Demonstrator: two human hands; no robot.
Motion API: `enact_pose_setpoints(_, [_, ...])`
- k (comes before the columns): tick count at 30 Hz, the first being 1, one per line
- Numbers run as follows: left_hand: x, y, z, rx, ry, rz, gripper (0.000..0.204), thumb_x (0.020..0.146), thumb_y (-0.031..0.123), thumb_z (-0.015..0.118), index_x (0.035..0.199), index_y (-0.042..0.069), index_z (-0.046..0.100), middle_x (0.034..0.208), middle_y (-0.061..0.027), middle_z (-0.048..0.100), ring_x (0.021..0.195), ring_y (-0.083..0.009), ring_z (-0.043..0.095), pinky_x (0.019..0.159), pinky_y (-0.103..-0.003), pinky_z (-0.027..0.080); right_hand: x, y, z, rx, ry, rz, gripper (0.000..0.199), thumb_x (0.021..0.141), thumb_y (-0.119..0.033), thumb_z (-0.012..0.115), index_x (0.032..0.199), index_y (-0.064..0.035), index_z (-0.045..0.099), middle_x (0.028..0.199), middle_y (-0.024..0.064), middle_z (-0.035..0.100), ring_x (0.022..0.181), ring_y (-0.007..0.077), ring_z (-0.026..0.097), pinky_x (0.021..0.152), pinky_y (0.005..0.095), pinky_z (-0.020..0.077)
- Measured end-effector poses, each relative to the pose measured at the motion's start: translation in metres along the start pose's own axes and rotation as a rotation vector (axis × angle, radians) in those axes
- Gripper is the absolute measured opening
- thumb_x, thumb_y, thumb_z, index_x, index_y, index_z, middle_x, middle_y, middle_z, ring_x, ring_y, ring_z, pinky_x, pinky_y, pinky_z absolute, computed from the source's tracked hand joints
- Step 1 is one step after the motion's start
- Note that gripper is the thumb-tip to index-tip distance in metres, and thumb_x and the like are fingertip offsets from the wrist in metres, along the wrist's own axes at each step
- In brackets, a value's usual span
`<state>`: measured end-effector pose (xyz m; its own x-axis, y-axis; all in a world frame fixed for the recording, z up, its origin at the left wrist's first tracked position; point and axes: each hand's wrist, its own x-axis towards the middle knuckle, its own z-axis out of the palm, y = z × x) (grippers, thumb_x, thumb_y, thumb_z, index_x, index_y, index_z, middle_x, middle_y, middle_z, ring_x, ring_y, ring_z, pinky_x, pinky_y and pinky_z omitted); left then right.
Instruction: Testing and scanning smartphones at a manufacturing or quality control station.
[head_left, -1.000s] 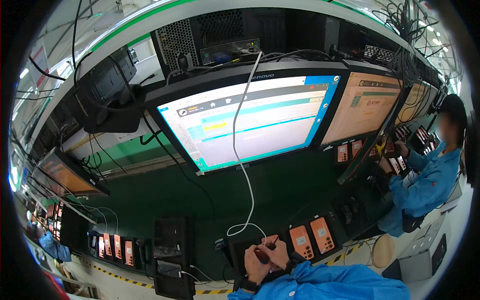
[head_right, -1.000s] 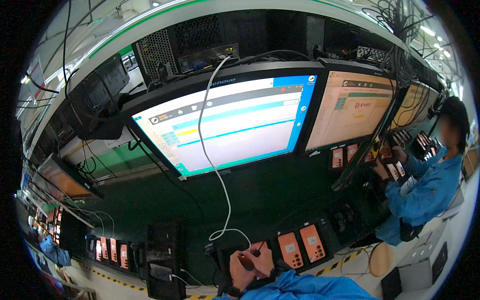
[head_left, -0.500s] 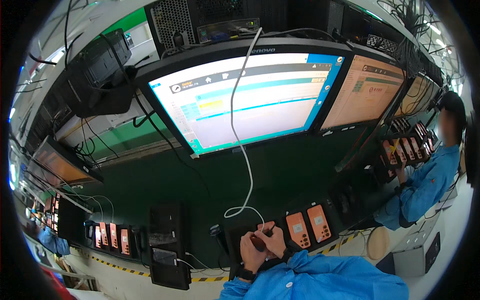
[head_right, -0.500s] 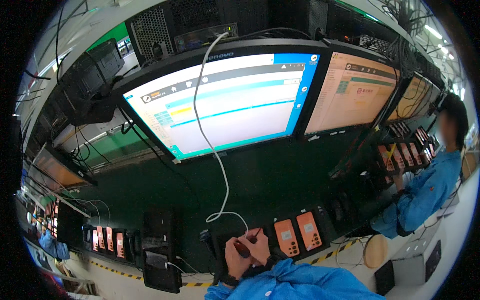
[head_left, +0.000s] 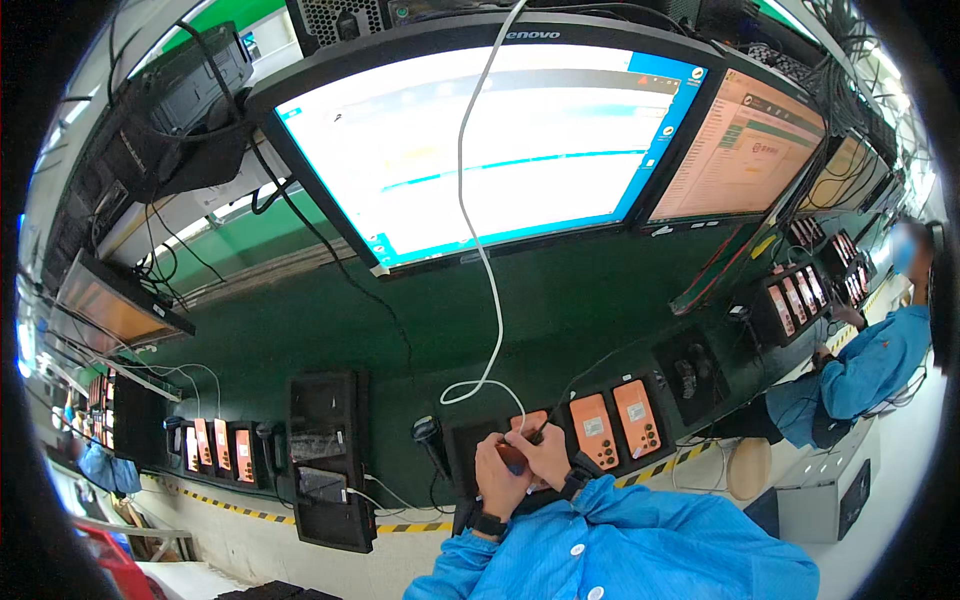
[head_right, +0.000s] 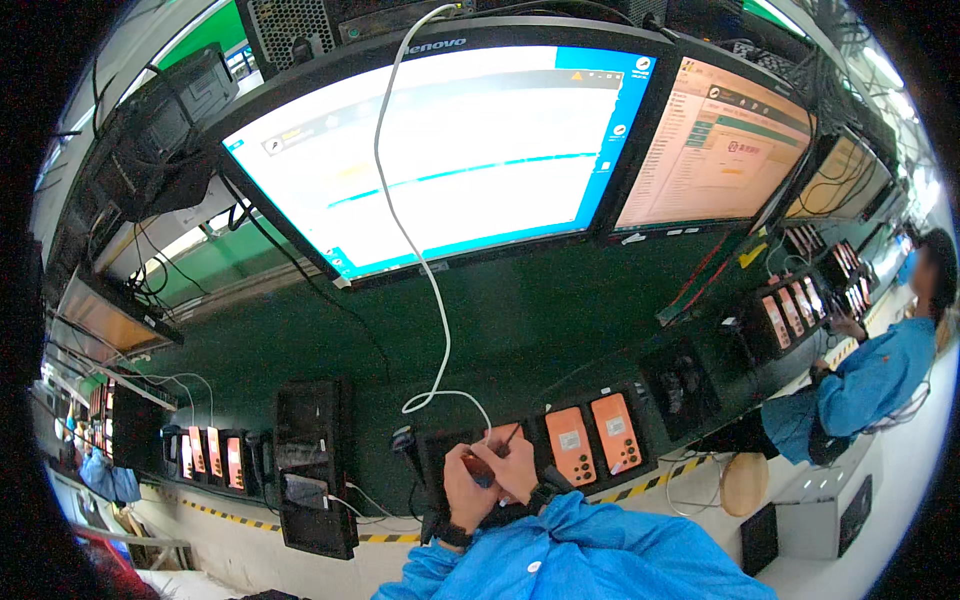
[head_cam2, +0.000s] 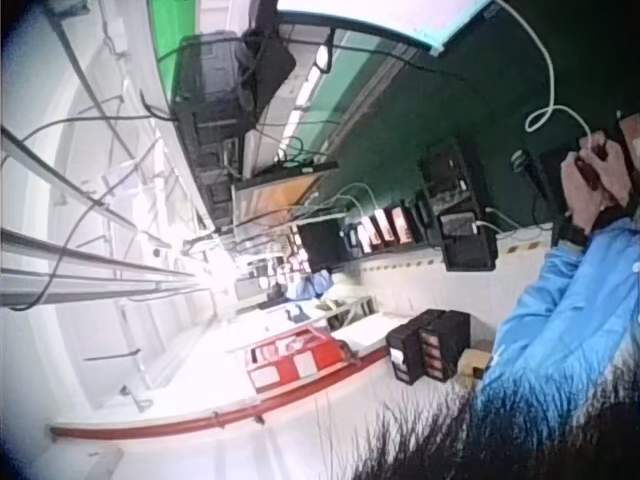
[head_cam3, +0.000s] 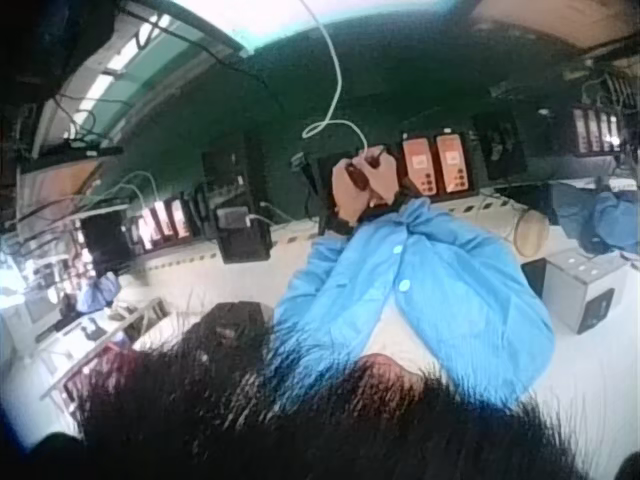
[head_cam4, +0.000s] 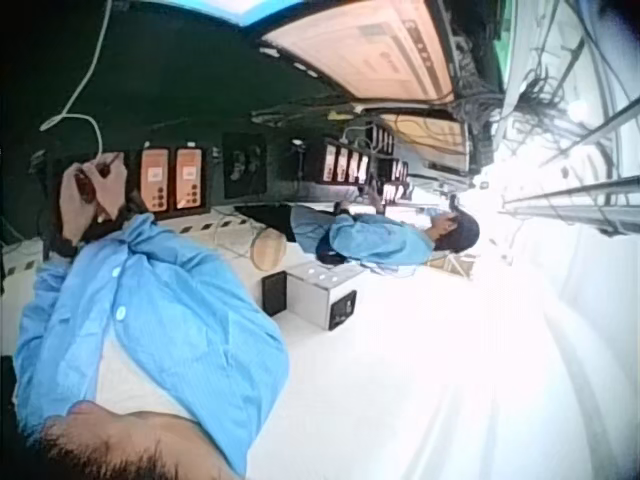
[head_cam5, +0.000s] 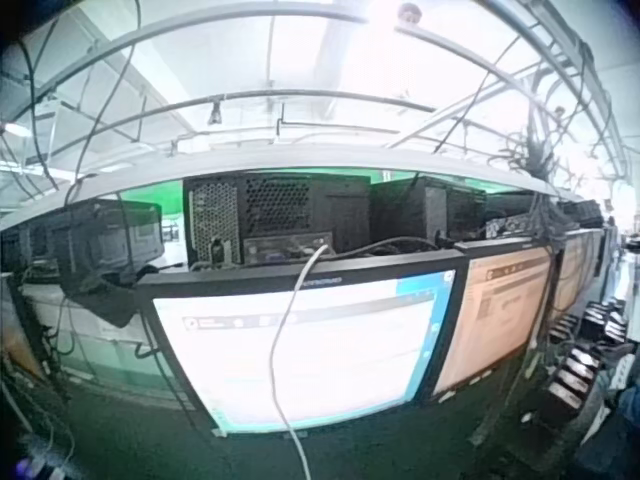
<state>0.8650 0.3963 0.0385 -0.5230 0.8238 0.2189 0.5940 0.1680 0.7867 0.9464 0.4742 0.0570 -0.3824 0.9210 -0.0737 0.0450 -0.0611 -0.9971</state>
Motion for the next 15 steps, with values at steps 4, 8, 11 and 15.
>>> enact_pose_setpoints(4, [0.004,0.008,-0.003,-0.019,0.001,0.008,0.066,0.058,0.017,0.080,0.113,0.001,0.045,0.099,-0.0162,0.052,0.091,-0.0325,0.053,0.078,-0.039,0.044,0.001,0.005,0.000,-0.099,0.016,-0.038,0.020,0.077,-0.020,0.074,0.078,-0.0011,0.067,0.069,0.0066,0.066,0.061,0.0085,0.061,0.056,0.0250,0.0479])
enact_pose_setpoints(8, [0.005,0.005,0.000,-0.012,0.040,0.016,0.061,0.060,0.016,0.078,0.110,0.002,0.046,0.096,-0.0161,0.052,0.090,-0.0340,0.052,0.077,-0.040,0.043,0.000,0.006,0.002,-0.139,-0.001,-0.124,0.019,0.075,-0.019,0.074,0.080,-0.0020,0.068,0.067,0.0070,0.066,0.060,0.0098,0.062,0.054,0.0265,0.0483])
enact_pose_setpoints(11, [0.004,0.003,0.001,-0.059,0.005,-0.029,0.060,0.060,0.015,0.077,0.110,0.002,0.046,0.096,-0.0160,0.052,0.089,-0.0338,0.052,0.077,-0.040,0.043,0.001,0.019,0.003,-0.119,0.011,-0.066,0.018,0.076,-0.018,0.074,0.080,-0.0021,0.068,0.069,0.0069,0.066,0.062,0.0102,0.062,0.056,0.0267,0.0487])
enact_pose_setpoints(15, [0.003,0.003,-0.001,-0.003,-0.017,-0.037,0.069,0.057,0.017,0.081,0.113,0.000,0.045,0.102,-0.0155,0.051,0.089,-0.0300,0.054,0.076,-0.037,0.045,0.001,0.020,0.007,0.111,0.046,0.088,0.016,0.079,-0.016,0.071,0.079,-0.0016,0.067,0.072,0.0051,0.066,0.068,0.0099,0.062,0.061,0.0255,0.0483])
